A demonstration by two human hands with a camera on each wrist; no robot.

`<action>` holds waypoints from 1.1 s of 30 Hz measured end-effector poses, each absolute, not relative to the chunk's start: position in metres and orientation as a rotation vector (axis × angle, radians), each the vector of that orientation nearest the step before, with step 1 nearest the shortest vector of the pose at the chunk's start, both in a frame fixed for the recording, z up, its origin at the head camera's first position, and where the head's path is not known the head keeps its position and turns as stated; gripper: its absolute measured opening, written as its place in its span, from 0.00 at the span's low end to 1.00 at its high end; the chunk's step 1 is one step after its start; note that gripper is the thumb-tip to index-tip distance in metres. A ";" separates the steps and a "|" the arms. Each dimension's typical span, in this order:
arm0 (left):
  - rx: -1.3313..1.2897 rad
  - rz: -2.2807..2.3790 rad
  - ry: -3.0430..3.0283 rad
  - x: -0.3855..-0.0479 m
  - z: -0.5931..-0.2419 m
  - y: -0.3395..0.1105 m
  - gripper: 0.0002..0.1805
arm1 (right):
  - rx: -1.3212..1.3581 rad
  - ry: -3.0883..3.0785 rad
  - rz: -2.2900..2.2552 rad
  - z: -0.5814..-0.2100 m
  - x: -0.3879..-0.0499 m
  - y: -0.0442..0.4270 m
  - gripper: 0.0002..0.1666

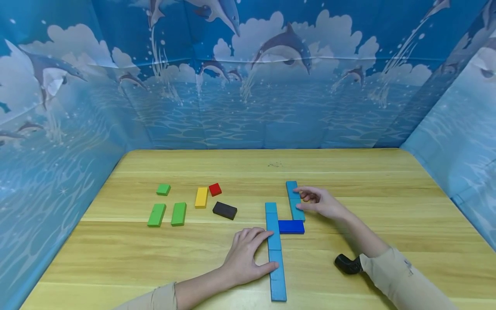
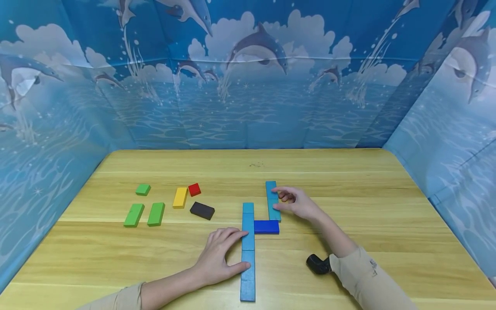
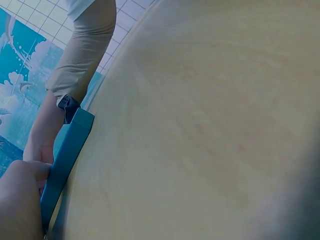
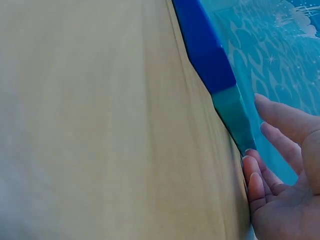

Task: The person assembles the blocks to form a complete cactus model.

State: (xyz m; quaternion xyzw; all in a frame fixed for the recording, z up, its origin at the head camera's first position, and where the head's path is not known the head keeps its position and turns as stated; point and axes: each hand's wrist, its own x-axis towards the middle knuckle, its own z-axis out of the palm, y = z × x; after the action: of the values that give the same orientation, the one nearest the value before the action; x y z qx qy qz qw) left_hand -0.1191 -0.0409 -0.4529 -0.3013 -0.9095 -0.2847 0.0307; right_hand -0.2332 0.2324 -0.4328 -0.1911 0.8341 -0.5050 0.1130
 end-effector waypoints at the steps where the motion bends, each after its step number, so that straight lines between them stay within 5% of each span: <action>1: -0.928 -0.878 -2.802 -0.119 -0.453 -0.041 0.36 | -0.564 2.451 -1.487 -0.434 -0.232 0.233 0.28; 20: -0.897 -0.969 -2.782 -0.119 -0.454 -0.041 0.35 | -0.581 2.496 -1.458 -0.439 -0.227 0.234 0.26; 33: -0.318 -1.256 -2.377 -0.136 -0.455 -0.070 0.38 | -0.575 2.493 -1.463 -0.441 -0.227 0.234 0.26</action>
State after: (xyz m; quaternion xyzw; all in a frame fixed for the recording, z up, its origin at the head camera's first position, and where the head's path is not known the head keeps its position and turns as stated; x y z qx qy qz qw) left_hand -0.1358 -0.0698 -0.4551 -0.1148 -0.8574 -0.4530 0.2155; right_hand -0.2274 0.2339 -0.4406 -0.1943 0.8419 -0.4941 0.0970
